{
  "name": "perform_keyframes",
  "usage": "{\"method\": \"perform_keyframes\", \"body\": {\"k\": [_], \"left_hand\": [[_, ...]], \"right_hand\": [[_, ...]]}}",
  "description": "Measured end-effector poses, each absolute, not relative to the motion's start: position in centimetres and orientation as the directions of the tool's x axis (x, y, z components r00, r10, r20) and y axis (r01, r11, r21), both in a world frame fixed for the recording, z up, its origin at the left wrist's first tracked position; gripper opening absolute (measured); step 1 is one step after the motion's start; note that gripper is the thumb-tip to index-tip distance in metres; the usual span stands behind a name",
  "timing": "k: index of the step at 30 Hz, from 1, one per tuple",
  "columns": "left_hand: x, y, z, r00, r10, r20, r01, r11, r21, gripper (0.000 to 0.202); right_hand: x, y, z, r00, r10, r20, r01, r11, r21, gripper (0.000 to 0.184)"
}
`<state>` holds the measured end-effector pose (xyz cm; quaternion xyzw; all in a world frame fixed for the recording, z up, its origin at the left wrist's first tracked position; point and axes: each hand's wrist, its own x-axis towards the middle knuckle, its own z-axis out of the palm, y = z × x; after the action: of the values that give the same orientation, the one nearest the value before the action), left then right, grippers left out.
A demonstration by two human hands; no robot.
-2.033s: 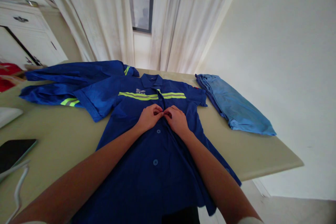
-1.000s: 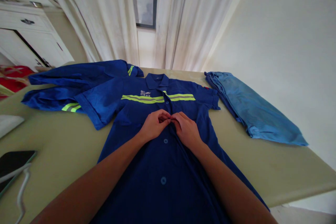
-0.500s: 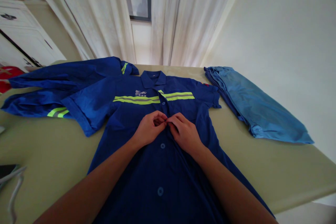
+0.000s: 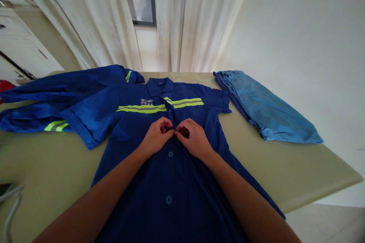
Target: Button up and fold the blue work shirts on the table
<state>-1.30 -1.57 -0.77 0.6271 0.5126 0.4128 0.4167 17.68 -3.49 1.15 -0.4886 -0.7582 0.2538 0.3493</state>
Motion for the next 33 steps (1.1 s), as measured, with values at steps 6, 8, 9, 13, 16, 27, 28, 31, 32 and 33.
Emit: {"method": "perform_keyframes", "body": {"k": [6,8,9,13,16,27,28,31,32,33], "left_hand": [[-1.2,-1.5,-0.4,0.144,0.983,0.110,0.266,-0.146,0.953,0.021],[-1.1,-1.4,-0.4,0.154,0.982,0.112,0.263,-0.150,0.953,0.021],[-1.1,-1.4,-0.4,0.155,0.981,0.113,0.263,-0.152,0.953,0.021],[-1.2,-1.1,-0.5,0.142,0.980,0.140,0.268,-0.174,0.948,0.022],[-1.2,-0.8,-0.6,0.165,0.972,0.168,0.257,-0.207,0.944,0.027],[-0.9,-0.5,-1.4,0.131,0.952,0.277,0.267,-0.303,0.915,0.030],[-0.9,-0.5,-1.5,0.123,0.951,0.285,0.267,-0.308,0.913,0.030],[-0.9,-0.4,-1.7,0.102,0.951,0.293,0.250,-0.309,0.918,0.031],[-0.8,-0.4,-1.8,0.093,0.953,0.289,0.248,-0.303,0.920,0.031],[-0.8,-0.4,-1.7,0.080,0.956,0.283,0.252,-0.294,0.922,0.031]], "right_hand": [[17.8,-3.0,0.8,-0.213,0.944,0.251,0.614,0.329,-0.717,0.010],[17.9,-2.8,0.9,-0.211,0.951,0.227,0.646,0.310,-0.697,0.014],[18.0,-2.7,1.0,-0.213,0.952,0.220,0.657,0.306,-0.689,0.015],[17.8,-2.4,0.9,-0.253,0.936,0.246,0.673,0.353,-0.650,0.014],[17.5,-2.2,0.5,-0.266,0.929,0.256,0.676,0.369,-0.638,0.012],[16.4,-3.5,-0.1,-0.127,0.957,0.262,0.811,0.253,-0.528,0.019],[16.3,-3.6,-0.1,-0.133,0.953,0.271,0.817,0.260,-0.514,0.020],[16.3,-3.8,0.0,-0.175,0.940,0.293,0.839,0.298,-0.456,0.020],[16.3,-3.9,0.1,-0.192,0.935,0.299,0.848,0.311,-0.430,0.020],[16.3,-4.0,0.1,-0.206,0.929,0.308,0.857,0.323,-0.402,0.020]]}}
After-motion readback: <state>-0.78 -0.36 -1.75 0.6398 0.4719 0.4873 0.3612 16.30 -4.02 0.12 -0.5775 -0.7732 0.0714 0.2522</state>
